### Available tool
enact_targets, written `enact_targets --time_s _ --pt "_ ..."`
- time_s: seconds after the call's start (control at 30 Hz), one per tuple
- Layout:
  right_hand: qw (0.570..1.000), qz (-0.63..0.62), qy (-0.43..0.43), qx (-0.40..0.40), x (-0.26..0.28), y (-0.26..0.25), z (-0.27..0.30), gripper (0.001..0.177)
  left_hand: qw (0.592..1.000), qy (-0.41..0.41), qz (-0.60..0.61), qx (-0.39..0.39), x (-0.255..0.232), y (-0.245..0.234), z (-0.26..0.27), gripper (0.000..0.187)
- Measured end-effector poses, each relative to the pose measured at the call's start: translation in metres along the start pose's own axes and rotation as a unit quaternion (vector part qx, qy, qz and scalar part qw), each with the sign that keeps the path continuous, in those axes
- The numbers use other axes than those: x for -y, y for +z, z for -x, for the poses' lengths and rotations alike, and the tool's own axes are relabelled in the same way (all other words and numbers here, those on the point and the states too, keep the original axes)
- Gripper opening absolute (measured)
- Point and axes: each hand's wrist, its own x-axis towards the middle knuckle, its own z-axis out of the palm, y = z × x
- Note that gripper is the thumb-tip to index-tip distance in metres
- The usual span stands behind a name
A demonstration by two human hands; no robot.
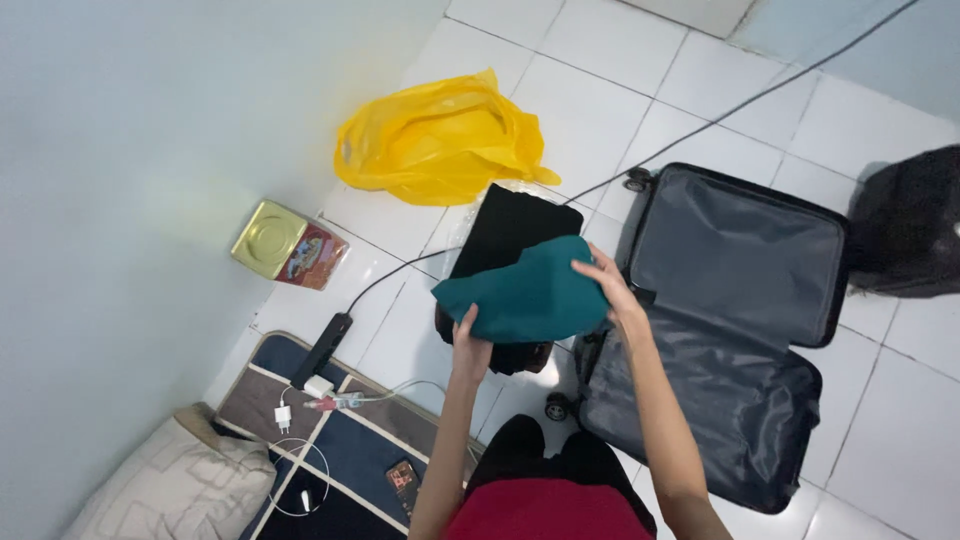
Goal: The recorder is packing folded clothes into a hard-shell suitcase on the floor.
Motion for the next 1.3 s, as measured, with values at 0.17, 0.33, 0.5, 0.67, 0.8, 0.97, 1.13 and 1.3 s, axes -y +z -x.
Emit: enact_targets --time_s 0.17,0.33,0.5,0.67,0.8,0.97,1.13,1.3 --pt "0.97 0.062 -0.036 -0.232 -0.142 -0.045 -0.083 0.063 0.99 -0.053 -0.059 -0.118 0.039 -0.053 -0.003 0.068" --pt "0.973 -0.077 -0.069 -0.208 -0.168 -0.022 -0.036 0.073 0.987 -0.059 -0.086 -0.12 0.039 -0.044 0.015 0.077" --pt "0.982 -0.086 0.126 -0.112 -0.169 0.017 0.014 0.081 0.986 -0.129 -0.088 -0.066 0.05 -0.059 0.011 0.06" --pt "0.973 -0.112 0.127 -0.154 -0.149 0.032 0.044 0.072 0.961 -0.255 -0.081 0.067 0.054 -0.073 0.015 0.034" --pt "0.954 -0.171 0.18 -0.17 -0.126 0.028 0.071 0.065 0.966 -0.248 -0.016 0.075 0.058 -0.081 0.023 0.032" --pt "0.924 -0.285 0.246 -0.067 -0.142 -0.011 0.06 0.063 0.976 -0.209 -0.025 0.059 0.029 -0.034 0.03 0.046" --pt "0.888 -0.377 0.264 -0.022 -0.084 0.009 0.063 0.057 0.981 -0.183 -0.043 0.047 0.019 -0.028 0.01 0.052" --pt "0.953 -0.275 0.124 -0.017 -0.053 0.023 0.048 0.042 0.991 -0.108 -0.071 -0.019 -0.009 0.014 0.01 0.05"
